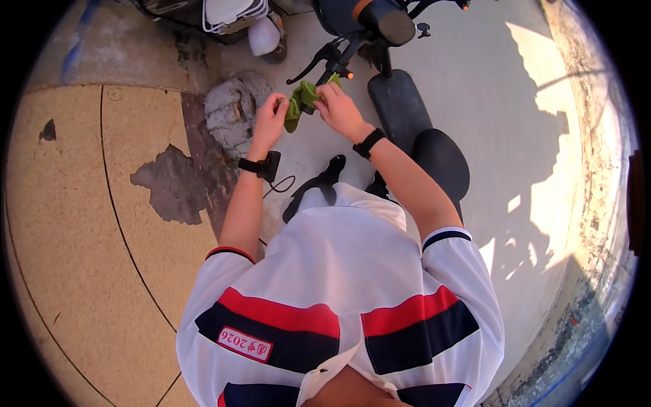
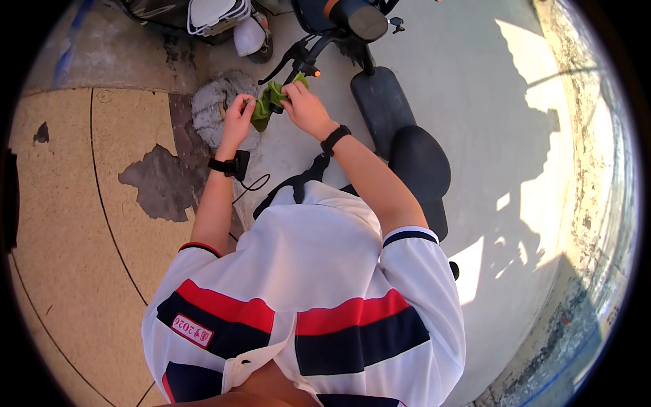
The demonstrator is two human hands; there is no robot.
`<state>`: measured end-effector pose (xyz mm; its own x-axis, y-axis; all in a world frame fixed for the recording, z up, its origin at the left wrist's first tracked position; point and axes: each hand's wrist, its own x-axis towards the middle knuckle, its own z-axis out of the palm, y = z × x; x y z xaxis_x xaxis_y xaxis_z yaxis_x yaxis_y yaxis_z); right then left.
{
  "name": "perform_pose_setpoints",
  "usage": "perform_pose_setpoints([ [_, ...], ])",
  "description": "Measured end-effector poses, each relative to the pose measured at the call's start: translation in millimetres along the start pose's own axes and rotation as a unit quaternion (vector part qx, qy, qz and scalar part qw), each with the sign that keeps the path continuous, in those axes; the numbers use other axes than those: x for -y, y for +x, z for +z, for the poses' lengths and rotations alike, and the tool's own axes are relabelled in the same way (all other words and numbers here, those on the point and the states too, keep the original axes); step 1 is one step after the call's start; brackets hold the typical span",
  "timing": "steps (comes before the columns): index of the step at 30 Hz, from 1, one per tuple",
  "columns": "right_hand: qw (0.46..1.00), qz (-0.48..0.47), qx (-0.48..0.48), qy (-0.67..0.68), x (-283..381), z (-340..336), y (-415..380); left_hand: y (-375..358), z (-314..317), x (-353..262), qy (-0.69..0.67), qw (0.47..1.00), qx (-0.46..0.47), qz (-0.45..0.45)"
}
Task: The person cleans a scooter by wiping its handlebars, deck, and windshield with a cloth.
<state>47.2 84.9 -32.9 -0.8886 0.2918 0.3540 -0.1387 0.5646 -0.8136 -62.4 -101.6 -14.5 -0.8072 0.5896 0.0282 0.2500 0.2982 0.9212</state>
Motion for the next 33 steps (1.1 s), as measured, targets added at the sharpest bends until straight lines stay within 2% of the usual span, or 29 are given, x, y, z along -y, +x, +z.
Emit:
perform_pose_setpoints([
  [7, 1.0, -0.02, -0.002, -0.013, 3.7, 17.7, 40.3, 11.2, -36.1, 1.9, -0.069, 0.997, -0.024, -0.017],
  [14, 1.0, 0.001, -0.009, -0.016, 4.8, 26.5, 63.1, 21.4, -57.2, 11.1, -0.035, 0.999, -0.02, 0.006],
  [19, 0.999, 0.014, 0.019, -0.042, 7.7, 17.9, 55.4, 22.6, -51.3, -2.6, -0.057, 0.998, 0.001, 0.014],
  [22, 0.994, -0.029, 0.026, -0.097, 8.9, 6.5, 46.6, 23.7, -52.6, -0.3, -0.047, 0.998, 0.031, -0.009],
  [25, 0.987, -0.059, 0.021, -0.145, -3.7, -7.6, 33.2, 23.0, -53.1, 1.2, -0.043, 0.999, 0.025, 0.006],
  [28, 0.983, 0.007, -0.013, -0.183, -9.6, -28.5, 13.5, 22.6, -56.2, 1.0, -0.067, 0.997, 0.035, -0.003],
  [31, 0.979, 0.066, -0.077, -0.175, -10.8, -46.9, 6.3, 25.0, -67.3, 3.0, -0.039, 0.981, 0.19, -0.011],
  [32, 0.978, 0.091, -0.097, -0.163, -10.4, -50.7, 4.3, 23.5, -66.9, 4.0, -0.039, 0.977, 0.207, -0.023],
  [33, 0.973, 0.065, -0.134, -0.179, -10.8, -52.3, 6.8, 21.8, -65.9, -1.7, -0.039, 0.973, 0.225, -0.035],
])
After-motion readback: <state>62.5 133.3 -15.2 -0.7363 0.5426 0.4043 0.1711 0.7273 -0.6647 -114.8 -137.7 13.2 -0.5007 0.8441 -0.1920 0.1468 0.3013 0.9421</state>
